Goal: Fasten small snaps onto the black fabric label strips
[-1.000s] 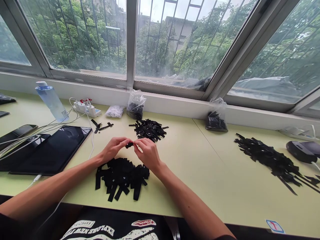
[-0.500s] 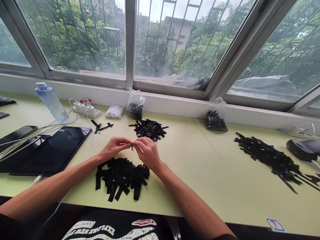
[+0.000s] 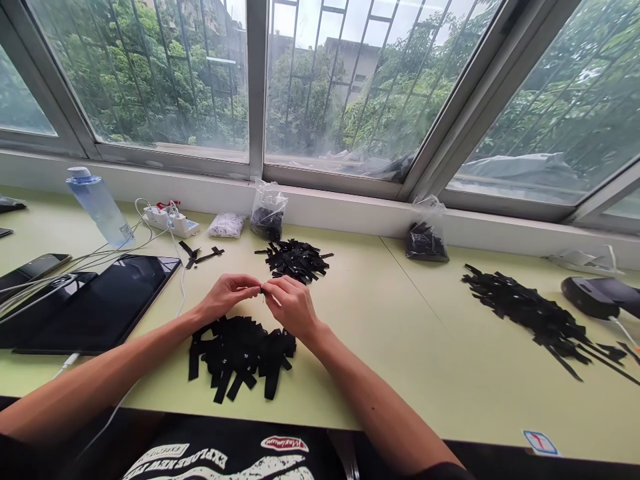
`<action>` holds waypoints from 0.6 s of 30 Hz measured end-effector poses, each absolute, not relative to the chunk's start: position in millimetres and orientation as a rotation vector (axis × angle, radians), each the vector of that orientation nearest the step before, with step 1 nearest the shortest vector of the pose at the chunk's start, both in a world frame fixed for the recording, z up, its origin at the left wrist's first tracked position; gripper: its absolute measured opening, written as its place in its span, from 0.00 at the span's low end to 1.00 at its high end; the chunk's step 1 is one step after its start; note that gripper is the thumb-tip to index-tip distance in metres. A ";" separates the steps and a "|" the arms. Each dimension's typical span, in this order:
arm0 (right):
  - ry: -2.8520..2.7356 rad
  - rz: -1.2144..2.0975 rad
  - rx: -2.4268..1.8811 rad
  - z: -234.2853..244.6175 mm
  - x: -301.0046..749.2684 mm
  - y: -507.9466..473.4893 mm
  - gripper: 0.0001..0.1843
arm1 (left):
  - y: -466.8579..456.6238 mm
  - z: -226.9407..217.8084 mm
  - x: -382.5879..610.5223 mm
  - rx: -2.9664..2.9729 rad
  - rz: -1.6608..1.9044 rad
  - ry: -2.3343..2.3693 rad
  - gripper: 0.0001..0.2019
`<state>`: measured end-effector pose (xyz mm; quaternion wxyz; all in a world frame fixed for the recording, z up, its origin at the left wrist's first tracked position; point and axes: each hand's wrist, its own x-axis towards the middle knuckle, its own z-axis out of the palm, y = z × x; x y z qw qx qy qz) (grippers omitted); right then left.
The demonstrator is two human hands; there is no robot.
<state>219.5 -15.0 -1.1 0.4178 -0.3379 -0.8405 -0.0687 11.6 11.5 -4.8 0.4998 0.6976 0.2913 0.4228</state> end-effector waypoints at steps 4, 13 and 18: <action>-2.119 -0.164 -0.841 -0.3 219.5 -14.5 0.11 | 11.0 -1.7 10.9 1.693 0.994 0.690 0.13; -2.126 -0.166 -0.809 -2.3 218.5 -12.6 0.10 | 12.8 -1.4 11.1 1.652 0.935 0.647 0.12; -2.107 -0.161 -0.849 -1.1 218.8 -14.0 0.11 | 12.2 -0.6 11.3 1.641 0.946 0.643 0.12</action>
